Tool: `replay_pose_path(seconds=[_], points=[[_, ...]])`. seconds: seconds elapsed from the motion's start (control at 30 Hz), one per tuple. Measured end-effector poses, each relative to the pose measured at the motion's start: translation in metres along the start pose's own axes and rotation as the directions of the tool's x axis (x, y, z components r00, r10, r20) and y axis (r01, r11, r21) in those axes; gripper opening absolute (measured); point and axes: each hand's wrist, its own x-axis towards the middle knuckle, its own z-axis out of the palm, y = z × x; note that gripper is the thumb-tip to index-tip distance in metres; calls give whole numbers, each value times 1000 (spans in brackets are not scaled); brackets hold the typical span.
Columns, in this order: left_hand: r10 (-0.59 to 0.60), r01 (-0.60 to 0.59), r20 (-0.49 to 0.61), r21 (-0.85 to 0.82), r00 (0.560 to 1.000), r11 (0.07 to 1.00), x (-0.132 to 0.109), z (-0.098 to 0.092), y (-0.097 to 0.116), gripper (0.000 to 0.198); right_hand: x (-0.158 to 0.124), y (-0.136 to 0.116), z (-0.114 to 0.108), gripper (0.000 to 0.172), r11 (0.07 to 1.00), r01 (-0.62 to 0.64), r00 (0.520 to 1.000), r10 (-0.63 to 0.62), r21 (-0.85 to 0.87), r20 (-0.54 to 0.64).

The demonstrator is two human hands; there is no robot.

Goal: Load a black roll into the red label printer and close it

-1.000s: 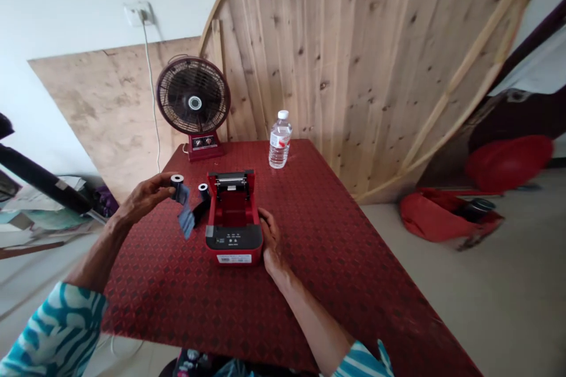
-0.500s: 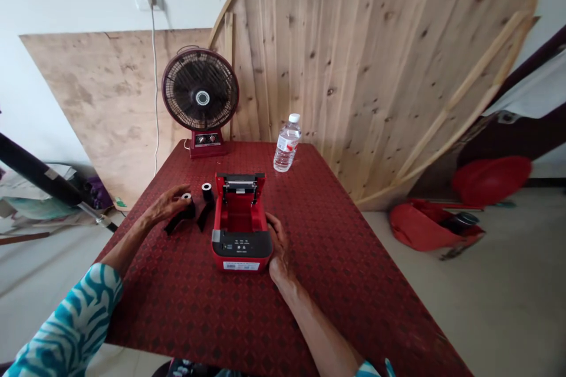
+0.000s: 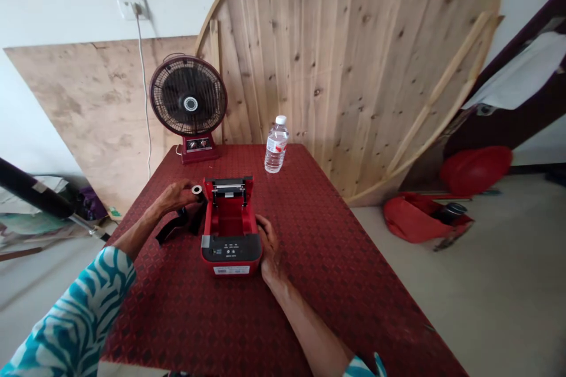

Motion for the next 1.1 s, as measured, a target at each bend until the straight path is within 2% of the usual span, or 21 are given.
replay_pose_path(seconds=[0.1,0.2,0.27,0.3,0.37,0.43,0.57,0.63,0.7,0.77,0.9,1.1], points=[[-2,0,-17,-114,1000,994,-20,-21,8,33,1,1,1,36,1000,18,1000,-18,11,-13],[-14,1,-40,-309,999,951,-46,-40,22,41,1,1,3,36,1000,25,999,-25,17,-24],[-24,15,-17,-413,1000,910,-61,-46,39,45,1,1,4,36,1000,21,1000,-20,22,-22],[-12,15,11,-415,1000,910,-67,-45,48,47,1,0,5,36,1000,18,1000,-17,25,-18],[49,-23,81,-297,996,955,-74,-38,69,45,0,0,5,36,999,15,1000,-14,33,-13],[136,-118,148,-127,980,985,-73,-24,88,38,0,-1,5,36,999,18,1000,-17,36,-5],[266,-310,271,134,925,941,-58,5,112,32,0,-2,5,34,999,37,999,-37,33,7],[223,-327,333,299,916,897,-50,15,120,31,0,-2,6,34,999,36,999,-37,38,8],[129,-311,383,465,915,829,-44,21,128,30,0,-3,7,33,998,35,999,-35,46,7],[53,-305,418,564,907,768,-40,26,136,29,0,-3,8,31,998,38,999,-38,53,4],[-18,-294,441,627,897,722,-33,38,144,24,1,0,8,31,998,31,999,-32,62,15],[-50,-297,475,626,879,721,-24,55,136,21,3,2,7,29,997,60,998,-61,53,1]])
